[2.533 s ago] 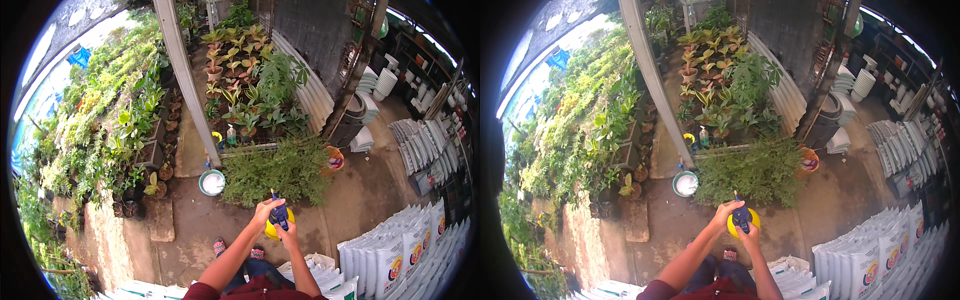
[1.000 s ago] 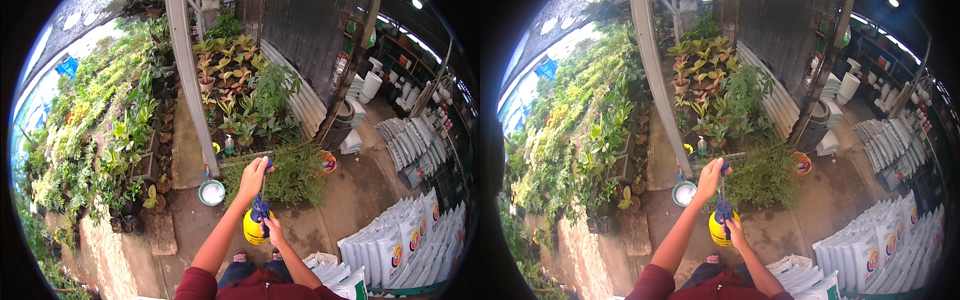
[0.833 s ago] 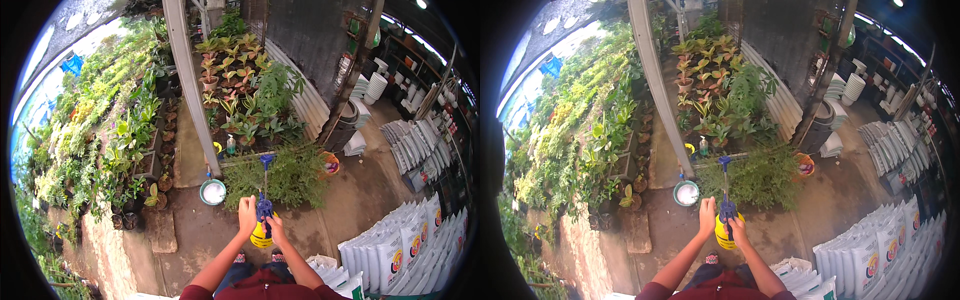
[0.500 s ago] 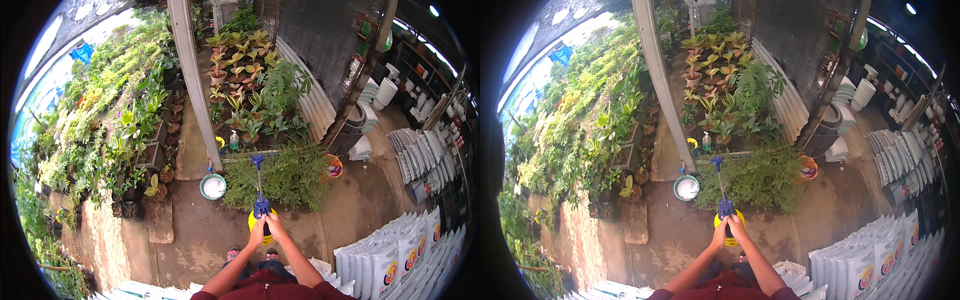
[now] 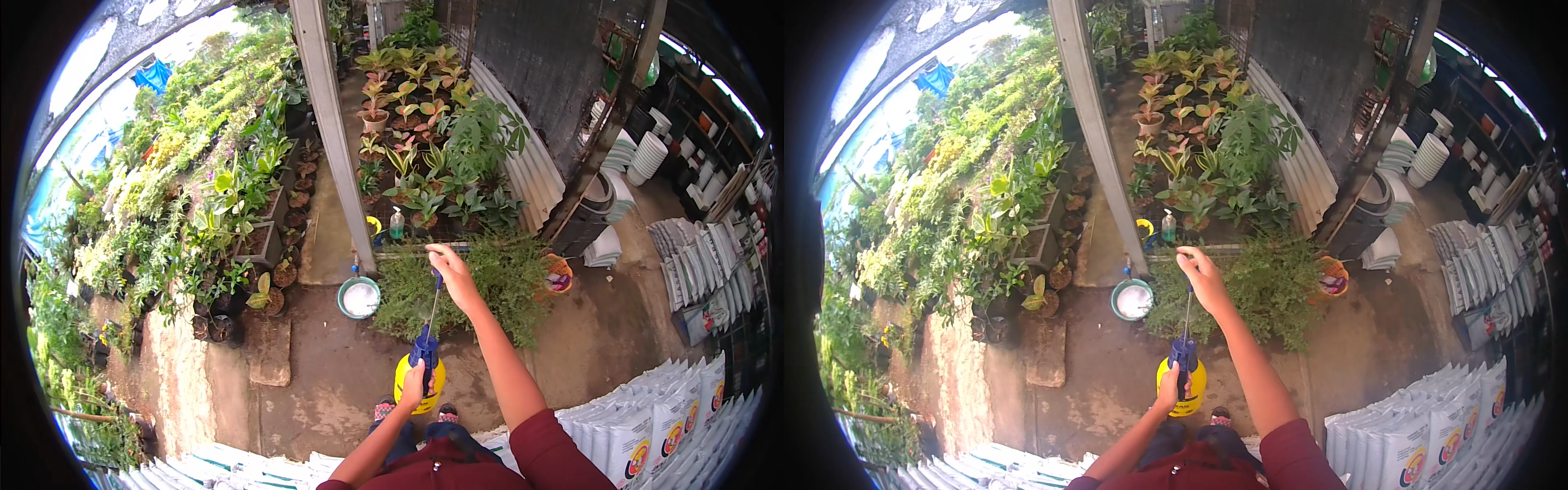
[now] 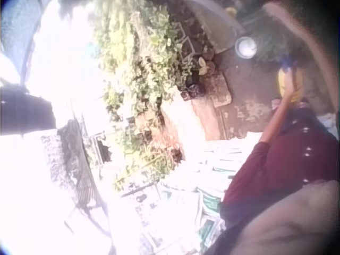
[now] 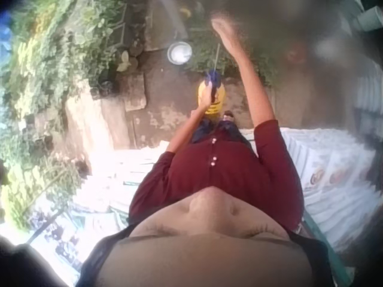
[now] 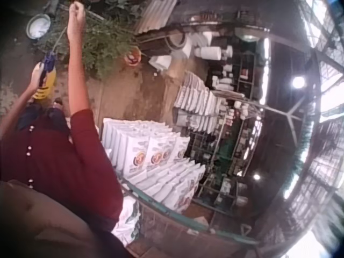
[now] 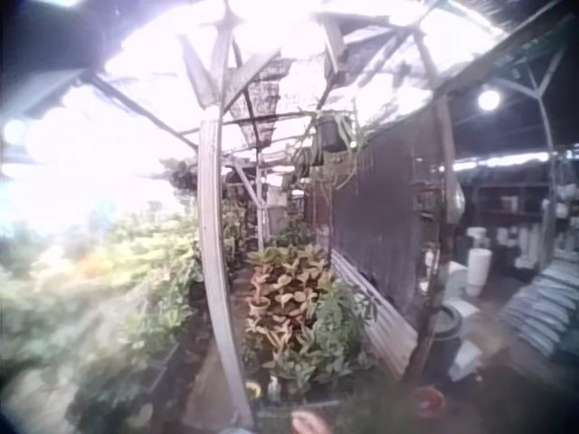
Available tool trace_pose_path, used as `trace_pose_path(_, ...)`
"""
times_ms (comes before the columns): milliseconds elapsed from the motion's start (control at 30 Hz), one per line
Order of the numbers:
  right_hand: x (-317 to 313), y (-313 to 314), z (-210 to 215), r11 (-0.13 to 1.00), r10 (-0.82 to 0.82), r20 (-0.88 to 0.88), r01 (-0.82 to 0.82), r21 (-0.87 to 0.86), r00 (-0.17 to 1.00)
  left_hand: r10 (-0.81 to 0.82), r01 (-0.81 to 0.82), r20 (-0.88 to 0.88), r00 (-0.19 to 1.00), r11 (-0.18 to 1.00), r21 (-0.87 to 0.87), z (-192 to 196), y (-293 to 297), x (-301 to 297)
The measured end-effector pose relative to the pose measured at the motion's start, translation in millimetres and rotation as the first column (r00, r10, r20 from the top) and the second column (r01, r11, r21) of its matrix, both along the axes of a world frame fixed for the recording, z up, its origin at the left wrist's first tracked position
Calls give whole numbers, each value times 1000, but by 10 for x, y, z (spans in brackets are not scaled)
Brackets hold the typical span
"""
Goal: The person uses a yellow handheld pressure sprayer to mist water or solution onto rows of potted plants in a covered nursery area. They move along the aisle, spraying foliage on both sides of the walkway, then continue to the next section of plants.
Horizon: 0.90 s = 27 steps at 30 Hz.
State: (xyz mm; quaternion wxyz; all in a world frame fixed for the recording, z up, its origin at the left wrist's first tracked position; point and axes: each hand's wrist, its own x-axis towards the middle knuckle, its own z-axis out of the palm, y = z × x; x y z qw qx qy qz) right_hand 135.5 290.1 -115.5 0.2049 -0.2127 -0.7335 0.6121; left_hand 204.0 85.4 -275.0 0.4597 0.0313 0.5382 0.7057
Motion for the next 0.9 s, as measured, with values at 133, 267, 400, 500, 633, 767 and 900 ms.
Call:
trace_pose_path(133, -407, -121, -23, 805, 205, -43, -194, -561, 978, 72, -74, -74, 995, 997, -17, 230, -53, -68)
trace_pose_path(267, -357, -453, 267, 634, 382, -227, -433, -641, 896, 172, -166, -113, 979, 984, 60, 452, -151, -163)
trace_pose_path(400, -208, -681, 227, 676, 411, -227, -462, -574, 883, 252, -237, -104, 962, 962, 138, 664, -230, -132)
trace_pose_path(500, -163, -910, 8, 886, 359, -162, -390, -249, 919, 273, -254, -132, 953, 957, 140, 611, -320, -120)
trace_pose_path(633, -76, -1066, -358, 955, 243, 72, -251, 160, 967, 276, -264, -163, 947, 960, 94, 329, -481, -98)
trace_pose_path(767, 91, -963, -807, 976, 202, 177, -212, 45, 963, 198, -190, -222, 955, 980, 57, 150, -559, -127)
trace_pose_path(900, 114, -1008, -792, 936, 164, 98, -124, -328, 982, 144, -168, -329, 933, 985, -47, -56, -669, -193)
